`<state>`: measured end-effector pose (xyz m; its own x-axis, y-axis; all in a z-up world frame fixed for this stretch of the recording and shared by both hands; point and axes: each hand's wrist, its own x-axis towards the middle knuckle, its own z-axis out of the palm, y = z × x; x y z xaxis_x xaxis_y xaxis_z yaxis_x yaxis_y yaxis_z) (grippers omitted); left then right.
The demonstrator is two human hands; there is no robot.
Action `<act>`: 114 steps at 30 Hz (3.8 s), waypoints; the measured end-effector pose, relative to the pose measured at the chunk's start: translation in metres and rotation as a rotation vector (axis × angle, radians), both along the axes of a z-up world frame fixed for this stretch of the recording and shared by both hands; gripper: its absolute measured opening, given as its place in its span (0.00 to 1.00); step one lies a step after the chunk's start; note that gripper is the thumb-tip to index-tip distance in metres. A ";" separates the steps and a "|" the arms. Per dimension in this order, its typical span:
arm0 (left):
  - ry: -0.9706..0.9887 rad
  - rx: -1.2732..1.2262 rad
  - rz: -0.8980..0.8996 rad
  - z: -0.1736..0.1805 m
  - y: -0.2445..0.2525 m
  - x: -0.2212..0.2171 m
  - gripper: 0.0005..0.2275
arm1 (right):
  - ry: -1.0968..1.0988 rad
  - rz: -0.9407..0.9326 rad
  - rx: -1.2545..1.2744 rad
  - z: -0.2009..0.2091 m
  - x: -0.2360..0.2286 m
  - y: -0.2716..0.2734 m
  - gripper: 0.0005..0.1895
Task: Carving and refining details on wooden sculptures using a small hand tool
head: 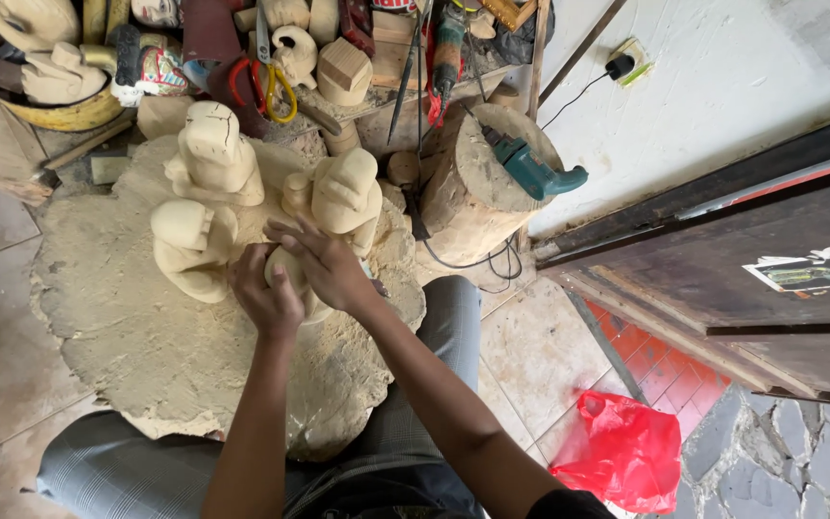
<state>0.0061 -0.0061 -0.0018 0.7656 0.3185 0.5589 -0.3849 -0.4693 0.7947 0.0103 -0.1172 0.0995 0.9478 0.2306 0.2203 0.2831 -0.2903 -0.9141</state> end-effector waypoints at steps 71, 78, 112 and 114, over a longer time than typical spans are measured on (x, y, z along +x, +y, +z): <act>0.171 -0.230 -0.621 -0.005 0.054 0.019 0.13 | 0.565 -0.407 0.737 -0.028 -0.090 -0.050 0.20; 0.479 0.184 -0.587 0.112 0.049 -0.011 0.13 | 0.706 -0.424 0.978 -0.038 -0.089 -0.038 0.18; 0.109 -0.164 -0.066 0.028 0.009 -0.027 0.14 | 0.433 -0.247 0.945 -0.061 -0.014 0.007 0.12; 0.052 -0.157 -0.045 0.033 0.007 -0.029 0.14 | 0.320 -0.261 0.796 -0.053 -0.014 0.008 0.09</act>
<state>-0.0229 0.0006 0.0307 0.8079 0.3634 0.4640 -0.3589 -0.3212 0.8764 -0.0035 -0.1096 0.0463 0.9922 -0.1089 -0.0611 -0.0064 0.4440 -0.8960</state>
